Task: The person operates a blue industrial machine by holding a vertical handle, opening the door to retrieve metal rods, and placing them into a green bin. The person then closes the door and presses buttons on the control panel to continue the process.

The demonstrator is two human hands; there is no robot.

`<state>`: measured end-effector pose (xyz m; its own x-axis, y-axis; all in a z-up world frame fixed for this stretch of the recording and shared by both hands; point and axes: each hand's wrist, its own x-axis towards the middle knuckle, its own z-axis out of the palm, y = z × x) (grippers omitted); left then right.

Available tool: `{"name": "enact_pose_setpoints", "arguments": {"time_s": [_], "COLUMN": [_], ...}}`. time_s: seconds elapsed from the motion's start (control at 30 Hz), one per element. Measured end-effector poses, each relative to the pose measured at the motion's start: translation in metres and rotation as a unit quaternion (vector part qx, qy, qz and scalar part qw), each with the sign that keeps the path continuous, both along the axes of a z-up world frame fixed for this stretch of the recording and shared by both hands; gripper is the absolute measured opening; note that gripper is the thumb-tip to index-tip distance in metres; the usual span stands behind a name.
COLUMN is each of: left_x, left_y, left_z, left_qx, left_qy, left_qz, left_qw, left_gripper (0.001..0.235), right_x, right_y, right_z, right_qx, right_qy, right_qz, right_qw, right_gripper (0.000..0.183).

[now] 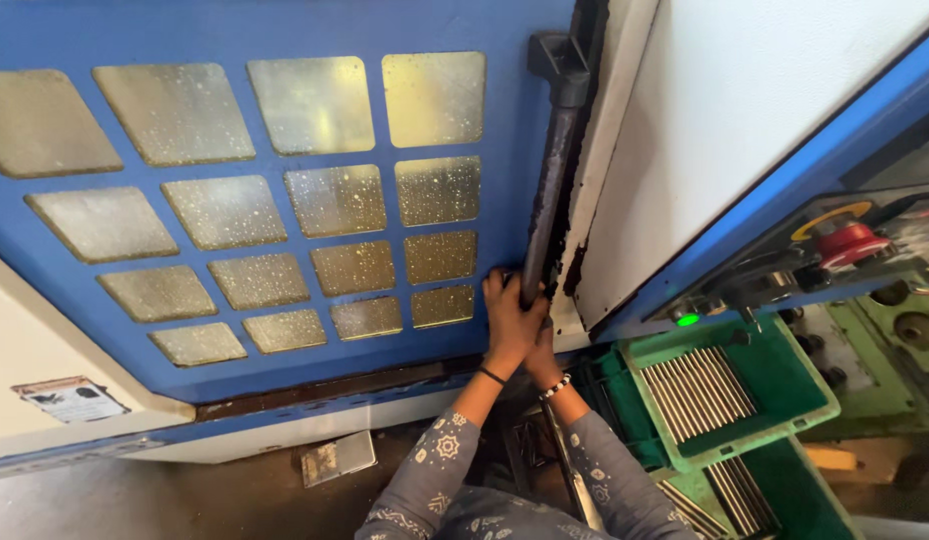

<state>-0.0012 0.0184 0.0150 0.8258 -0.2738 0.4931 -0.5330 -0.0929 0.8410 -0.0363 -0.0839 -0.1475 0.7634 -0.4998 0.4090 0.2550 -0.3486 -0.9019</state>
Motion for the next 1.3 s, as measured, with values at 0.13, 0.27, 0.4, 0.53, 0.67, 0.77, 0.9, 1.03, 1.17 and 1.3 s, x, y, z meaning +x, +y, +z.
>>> {"name": "enact_pose_setpoints", "arguments": {"time_s": [0.13,0.27,0.4,0.53,0.67,0.77,0.9,1.03,1.17,1.3], "left_x": [-0.007,-0.006,-0.009,-0.004,-0.002,-0.001,-0.003,-0.001,-0.003,0.005], "left_y": [-0.003,-0.005,-0.009,-0.009,-0.006,-0.005,-0.007,-0.003,-0.006,-0.009], "left_z": [-0.002,0.000,-0.006,-0.016,-0.014,-0.015,-0.018,-0.012,-0.024,-0.028], "left_qx": [-0.002,-0.007,-0.016,-0.007,0.006,-0.010,0.005,0.008,0.012,0.012], "left_qy": [0.010,0.033,0.032,0.030,-0.011,0.000,0.001,-0.004,0.002,-0.022], "left_qz": [0.008,0.018,0.033,0.016,0.005,-0.002,0.013,0.006,0.005,0.011], "left_qw": [1.000,0.999,0.999,0.999,1.000,1.000,1.000,1.000,1.000,1.000], "left_gripper": [0.025,0.022,0.023,0.024,0.032,0.034,0.032,0.037,0.035,0.039], "right_x": [-0.007,0.000,-0.005,-0.002,-0.001,0.003,-0.003,0.001,-0.006,0.002], "right_y": [0.003,0.016,0.014,0.007,0.004,0.006,0.005,0.014,0.010,0.011], "right_z": [0.010,0.032,0.041,0.023,0.005,-0.001,0.002,0.010,0.006,0.008], "right_qx": [0.019,0.025,0.030,0.055,0.019,0.071,0.018,0.054,0.043,0.053], "right_qy": [-0.032,-0.061,-0.084,-0.068,-0.067,-0.078,-0.059,-0.103,-0.086,-0.089], "right_qz": [0.045,0.073,0.094,0.098,0.060,0.063,0.030,0.029,0.028,0.025], "right_qw": [0.998,0.995,0.992,0.991,0.996,0.992,0.998,0.993,0.995,0.994], "right_gripper": [0.048,0.050,0.052,0.054,0.050,0.051,0.049,0.063,0.058,0.055]}}
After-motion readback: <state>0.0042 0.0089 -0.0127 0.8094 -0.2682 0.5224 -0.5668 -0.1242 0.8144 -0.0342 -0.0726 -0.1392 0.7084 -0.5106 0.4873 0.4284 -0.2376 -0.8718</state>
